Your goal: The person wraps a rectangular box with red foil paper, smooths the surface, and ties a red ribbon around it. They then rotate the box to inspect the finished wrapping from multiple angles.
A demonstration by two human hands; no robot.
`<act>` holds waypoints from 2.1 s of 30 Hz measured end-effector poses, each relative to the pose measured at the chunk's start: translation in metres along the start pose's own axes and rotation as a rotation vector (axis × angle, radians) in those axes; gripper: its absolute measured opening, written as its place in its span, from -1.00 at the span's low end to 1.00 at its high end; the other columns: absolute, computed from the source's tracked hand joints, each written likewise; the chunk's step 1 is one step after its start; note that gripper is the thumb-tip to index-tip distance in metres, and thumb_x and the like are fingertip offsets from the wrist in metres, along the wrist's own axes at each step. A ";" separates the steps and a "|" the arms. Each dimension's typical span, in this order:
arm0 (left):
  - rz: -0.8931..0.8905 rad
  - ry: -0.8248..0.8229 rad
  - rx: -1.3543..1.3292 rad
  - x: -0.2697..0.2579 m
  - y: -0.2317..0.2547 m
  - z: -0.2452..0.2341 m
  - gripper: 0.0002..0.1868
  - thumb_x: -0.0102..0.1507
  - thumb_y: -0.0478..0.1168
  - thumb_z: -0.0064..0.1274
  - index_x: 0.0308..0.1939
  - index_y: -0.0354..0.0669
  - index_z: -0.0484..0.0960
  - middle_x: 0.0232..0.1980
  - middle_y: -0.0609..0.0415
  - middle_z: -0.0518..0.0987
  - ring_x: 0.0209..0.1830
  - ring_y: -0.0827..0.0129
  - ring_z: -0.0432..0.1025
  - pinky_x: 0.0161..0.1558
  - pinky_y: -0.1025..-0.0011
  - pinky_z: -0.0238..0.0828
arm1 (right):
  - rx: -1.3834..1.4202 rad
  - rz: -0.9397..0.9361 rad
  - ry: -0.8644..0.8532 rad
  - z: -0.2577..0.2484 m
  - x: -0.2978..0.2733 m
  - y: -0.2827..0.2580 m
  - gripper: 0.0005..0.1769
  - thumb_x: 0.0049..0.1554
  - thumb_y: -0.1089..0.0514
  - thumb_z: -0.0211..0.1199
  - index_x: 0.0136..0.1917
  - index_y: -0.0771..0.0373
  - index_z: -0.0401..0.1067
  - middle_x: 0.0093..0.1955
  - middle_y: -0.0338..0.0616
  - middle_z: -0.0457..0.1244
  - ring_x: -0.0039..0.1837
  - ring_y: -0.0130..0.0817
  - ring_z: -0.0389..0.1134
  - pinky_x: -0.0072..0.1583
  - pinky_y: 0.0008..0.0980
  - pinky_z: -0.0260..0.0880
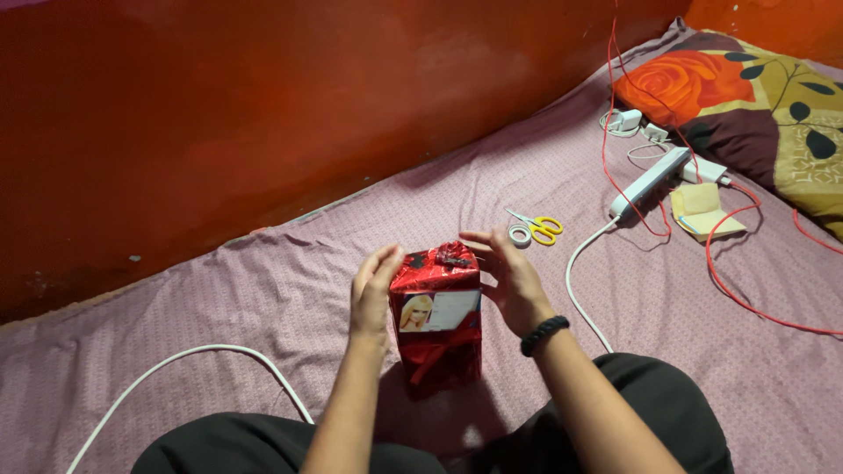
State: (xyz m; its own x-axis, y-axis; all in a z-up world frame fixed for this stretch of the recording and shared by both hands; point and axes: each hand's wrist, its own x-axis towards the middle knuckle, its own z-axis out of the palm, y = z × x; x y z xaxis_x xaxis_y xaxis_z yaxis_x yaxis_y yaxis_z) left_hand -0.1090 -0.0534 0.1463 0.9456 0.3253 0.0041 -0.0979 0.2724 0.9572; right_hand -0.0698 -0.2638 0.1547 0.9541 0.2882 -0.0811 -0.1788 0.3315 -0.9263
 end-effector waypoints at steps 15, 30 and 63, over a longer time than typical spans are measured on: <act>0.270 0.117 0.614 0.051 0.032 0.015 -0.61 0.33 0.09 0.01 -0.06 -0.14 0.68 -0.13 -0.04 0.72 -0.12 0.27 0.58 -0.02 0.33 0.48 | 0.045 -0.331 -0.115 0.010 -0.002 0.001 -0.63 0.21 0.27 0.19 0.29 0.35 0.41 0.24 -0.09 0.33 0.28 -0.35 0.32 0.36 -0.30 0.27; 0.412 0.083 0.346 0.055 0.004 0.019 -0.72 0.30 -0.05 0.16 -0.07 -0.18 0.71 -0.12 0.04 0.74 -0.08 0.30 0.61 0.04 0.39 0.52 | -0.679 -0.543 -0.292 0.008 -0.015 -0.033 -0.66 0.19 0.34 0.22 0.23 0.28 0.56 0.16 -0.18 0.38 0.23 -0.42 0.38 0.26 -0.34 0.38; 0.750 -0.365 0.636 0.007 0.048 0.023 -0.83 0.04 -0.25 0.32 -0.31 -0.15 0.73 0.09 0.06 0.60 0.16 0.21 0.49 0.16 0.29 0.48 | -0.840 -0.630 -0.082 0.015 -0.023 -0.053 -0.66 0.01 0.22 0.47 0.09 0.22 0.58 0.08 -0.26 0.40 0.10 -0.43 0.47 0.13 -0.39 0.53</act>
State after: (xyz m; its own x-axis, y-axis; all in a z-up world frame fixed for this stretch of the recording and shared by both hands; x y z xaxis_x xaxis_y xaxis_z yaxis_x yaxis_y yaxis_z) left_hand -0.1005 -0.0588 0.1983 0.7565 -0.1080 0.6450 -0.6165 -0.4468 0.6483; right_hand -0.0862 -0.2747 0.2116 0.7921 0.3504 0.4997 0.5975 -0.2779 -0.7522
